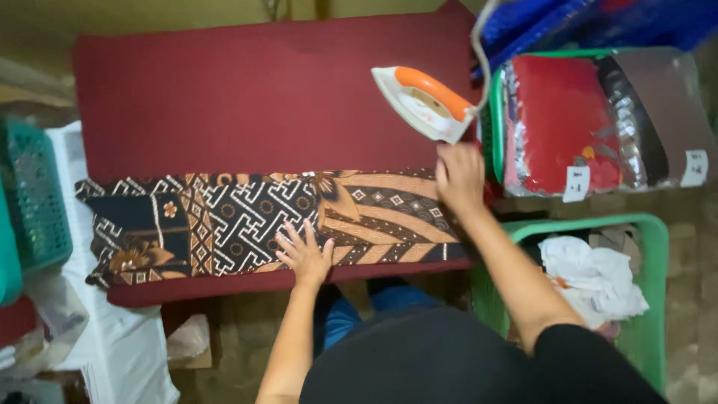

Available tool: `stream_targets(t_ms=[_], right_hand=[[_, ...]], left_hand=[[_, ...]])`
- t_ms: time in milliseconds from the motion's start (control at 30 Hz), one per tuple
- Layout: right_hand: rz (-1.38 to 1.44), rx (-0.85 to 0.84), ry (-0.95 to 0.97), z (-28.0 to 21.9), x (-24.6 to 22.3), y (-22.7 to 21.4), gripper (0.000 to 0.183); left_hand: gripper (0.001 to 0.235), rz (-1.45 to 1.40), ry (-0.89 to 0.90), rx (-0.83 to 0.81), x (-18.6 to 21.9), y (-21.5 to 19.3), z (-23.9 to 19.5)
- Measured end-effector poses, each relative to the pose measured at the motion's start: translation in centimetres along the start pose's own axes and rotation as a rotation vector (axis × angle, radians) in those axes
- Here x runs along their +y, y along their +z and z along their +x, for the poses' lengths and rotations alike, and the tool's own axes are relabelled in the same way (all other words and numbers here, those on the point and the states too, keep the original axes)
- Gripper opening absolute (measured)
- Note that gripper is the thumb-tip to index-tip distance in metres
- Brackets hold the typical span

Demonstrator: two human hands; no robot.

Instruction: Ironing and folding a batik-patterned cloth on an ironing board.

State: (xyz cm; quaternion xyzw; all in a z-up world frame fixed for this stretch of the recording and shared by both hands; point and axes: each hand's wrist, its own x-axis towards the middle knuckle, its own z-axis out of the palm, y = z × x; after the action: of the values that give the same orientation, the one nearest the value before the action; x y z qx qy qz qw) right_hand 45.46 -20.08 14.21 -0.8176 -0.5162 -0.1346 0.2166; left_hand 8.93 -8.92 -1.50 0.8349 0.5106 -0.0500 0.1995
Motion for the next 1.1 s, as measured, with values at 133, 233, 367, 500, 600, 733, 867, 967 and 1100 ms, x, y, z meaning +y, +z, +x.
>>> stream_targets(t_ms=[133,233,367,500,600,733,867,967,1100], right_hand=[[0.07,-0.087,0.43,-17.3,2.9,-1.3,0.014],[0.138,-0.106,0.779,-29.9,7.3,1.6,0.018],[0.377,-0.212,1.124,-35.9,9.5,4.7,0.032],[1.1,-0.136,1.693,-34.3,8.3,6.1,0.046],[1.183,-0.125,1.832,-33.8,7.8,6.5,0.053],[1.311,-0.104,1.815,-32.6,6.7,5.6,0.06],[1.444,-0.005,1.722,-33.8,7.3,7.1,0.059],[1.586,0.016,1.644,-37.3,8.4,10.5,0.057],[1.597,-0.015,1.45,-36.6,10.3,11.4,0.053]], left_hand=[[0.096,0.042,0.013,0.036,0.1,-0.1,0.2],[0.097,0.037,0.022,0.044,0.0,-0.3,0.0],[0.096,0.033,0.037,0.066,0.9,-0.9,-0.2],[0.089,0.038,0.053,0.113,3.8,-2.2,-0.6],[0.077,0.067,0.208,0.128,7.2,-2.2,-1.2],[0.066,0.003,0.687,-0.007,13.8,-2.1,-2.4],[0.067,0.102,0.768,-0.215,19.2,0.6,-3.7],[0.074,0.123,0.941,-0.232,21.1,2.8,-4.1],[0.079,0.223,0.978,-0.316,22.8,3.1,-3.9]])
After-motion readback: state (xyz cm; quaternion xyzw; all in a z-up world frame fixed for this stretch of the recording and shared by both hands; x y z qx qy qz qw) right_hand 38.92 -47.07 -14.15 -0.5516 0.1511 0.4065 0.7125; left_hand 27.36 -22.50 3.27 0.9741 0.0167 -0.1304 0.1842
